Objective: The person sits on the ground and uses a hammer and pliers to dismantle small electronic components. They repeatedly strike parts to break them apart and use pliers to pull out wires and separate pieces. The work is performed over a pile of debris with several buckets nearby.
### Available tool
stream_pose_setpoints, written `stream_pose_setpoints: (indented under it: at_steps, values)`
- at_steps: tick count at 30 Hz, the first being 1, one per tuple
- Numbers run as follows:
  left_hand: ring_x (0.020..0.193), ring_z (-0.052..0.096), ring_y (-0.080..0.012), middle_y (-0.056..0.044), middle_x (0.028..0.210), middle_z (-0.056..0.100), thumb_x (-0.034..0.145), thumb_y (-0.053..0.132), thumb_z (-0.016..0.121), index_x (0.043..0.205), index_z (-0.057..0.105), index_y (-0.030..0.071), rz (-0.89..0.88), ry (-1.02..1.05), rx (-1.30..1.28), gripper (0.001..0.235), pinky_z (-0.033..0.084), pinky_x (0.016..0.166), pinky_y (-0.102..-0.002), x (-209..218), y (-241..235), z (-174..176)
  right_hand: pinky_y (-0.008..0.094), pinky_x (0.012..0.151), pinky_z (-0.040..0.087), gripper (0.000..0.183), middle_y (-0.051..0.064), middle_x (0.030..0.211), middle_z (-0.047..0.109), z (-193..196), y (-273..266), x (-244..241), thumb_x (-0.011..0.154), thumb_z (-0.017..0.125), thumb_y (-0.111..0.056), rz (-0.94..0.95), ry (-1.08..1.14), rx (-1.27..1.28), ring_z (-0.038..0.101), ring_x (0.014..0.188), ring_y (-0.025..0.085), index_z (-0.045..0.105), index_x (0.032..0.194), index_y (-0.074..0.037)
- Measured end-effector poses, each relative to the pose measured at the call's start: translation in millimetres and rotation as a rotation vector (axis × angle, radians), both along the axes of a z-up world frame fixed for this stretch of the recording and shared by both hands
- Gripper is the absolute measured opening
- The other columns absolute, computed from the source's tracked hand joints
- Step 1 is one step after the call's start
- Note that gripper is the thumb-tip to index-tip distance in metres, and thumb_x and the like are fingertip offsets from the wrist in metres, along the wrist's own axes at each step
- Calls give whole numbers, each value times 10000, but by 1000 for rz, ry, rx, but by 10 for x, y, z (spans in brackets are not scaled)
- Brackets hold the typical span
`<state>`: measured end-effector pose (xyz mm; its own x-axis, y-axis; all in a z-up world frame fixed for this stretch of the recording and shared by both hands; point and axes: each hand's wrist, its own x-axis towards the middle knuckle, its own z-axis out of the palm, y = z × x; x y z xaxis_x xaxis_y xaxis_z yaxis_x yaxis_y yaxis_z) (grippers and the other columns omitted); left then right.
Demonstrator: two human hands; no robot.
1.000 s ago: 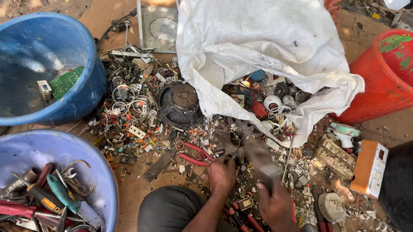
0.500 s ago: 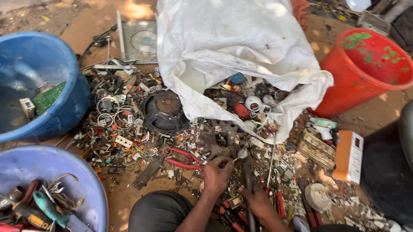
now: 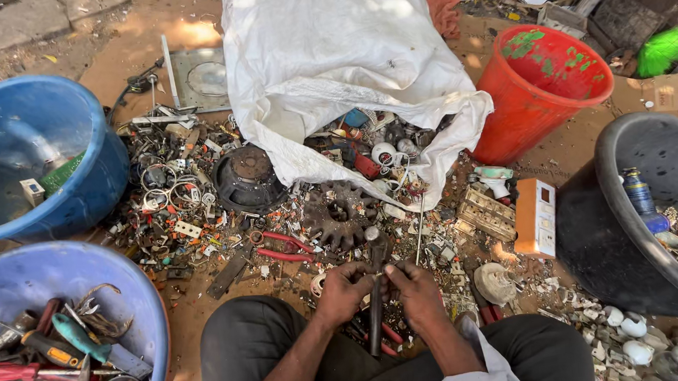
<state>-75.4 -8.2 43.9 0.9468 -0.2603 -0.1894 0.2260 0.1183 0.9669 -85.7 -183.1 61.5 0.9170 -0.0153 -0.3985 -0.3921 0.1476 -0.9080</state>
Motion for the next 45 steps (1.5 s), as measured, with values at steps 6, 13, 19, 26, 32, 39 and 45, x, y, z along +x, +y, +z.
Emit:
stream_pose_setpoints:
  at_steps: [6, 13, 19, 26, 32, 39, 45]
  values:
    - [727, 692, -177, -103, 830, 742, 982, 97, 659, 989, 732, -63, -44, 63, -140, 175, 587, 698, -323, -131, -51, -39, 327, 597, 517, 159, 51, 727, 627, -309, 9, -133, 983, 644, -160, -65, 4, 219, 583, 631, 161, 681, 953, -8]
    - [720, 717, -229, -128, 837, 750, 982, 91, 635, 995, 723, -64, -218, 205, -194, 178, 610, 701, -355, -170, 72, -73, 335, 587, 508, 161, 45, 715, 606, -505, -45, -280, 970, 661, -167, -42, 150, 310, 581, 621, 169, 672, 946, -8]
    - [725, 697, -162, -147, 863, 781, 979, 188, 666, 1057, 804, 3, -23, -79, 428, 244, 535, 718, -286, -185, -14, -254, 360, 679, 534, 253, 105, 838, 717, -548, -56, -217, 994, 664, -229, -22, -38, -82, 647, 710, 202, 697, 1014, 21]
    - [671, 565, -194, -108, 794, 631, 945, 257, 724, 1132, 760, 18, 526, 464, 153, 306, 566, 626, -410, 210, 248, -235, 445, 861, 555, 446, 205, 1057, 740, -784, -31, -266, 869, 741, -313, 201, 49, -915, 729, 961, 344, 660, 1210, -37]
    - [640, 600, -124, -48, 756, 710, 842, 195, 755, 1067, 781, -18, 539, 326, 208, 311, 478, 609, -289, 378, 198, -349, 472, 894, 571, 314, 231, 1054, 744, -987, -568, 121, 891, 682, -262, 70, 55, -1175, 717, 991, 400, 743, 1098, -34]
    - [577, 468, -100, -3, 659, 592, 846, 147, 738, 888, 774, -47, 646, 312, -18, 202, 363, 532, -292, 529, 285, -464, 508, 852, 560, 287, 223, 975, 723, -1025, -282, -239, 862, 699, -291, 665, 136, -1225, 699, 955, 410, 725, 1029, -60]
    - [472, 391, -90, 19, 602, 538, 834, 107, 711, 871, 743, -12, 651, 405, -210, 129, 277, 440, -294, 553, 341, -363, 505, 827, 572, 251, 210, 965, 738, -991, -132, -306, 797, 727, -257, 844, 35, -1258, 712, 948, 401, 727, 963, -68]
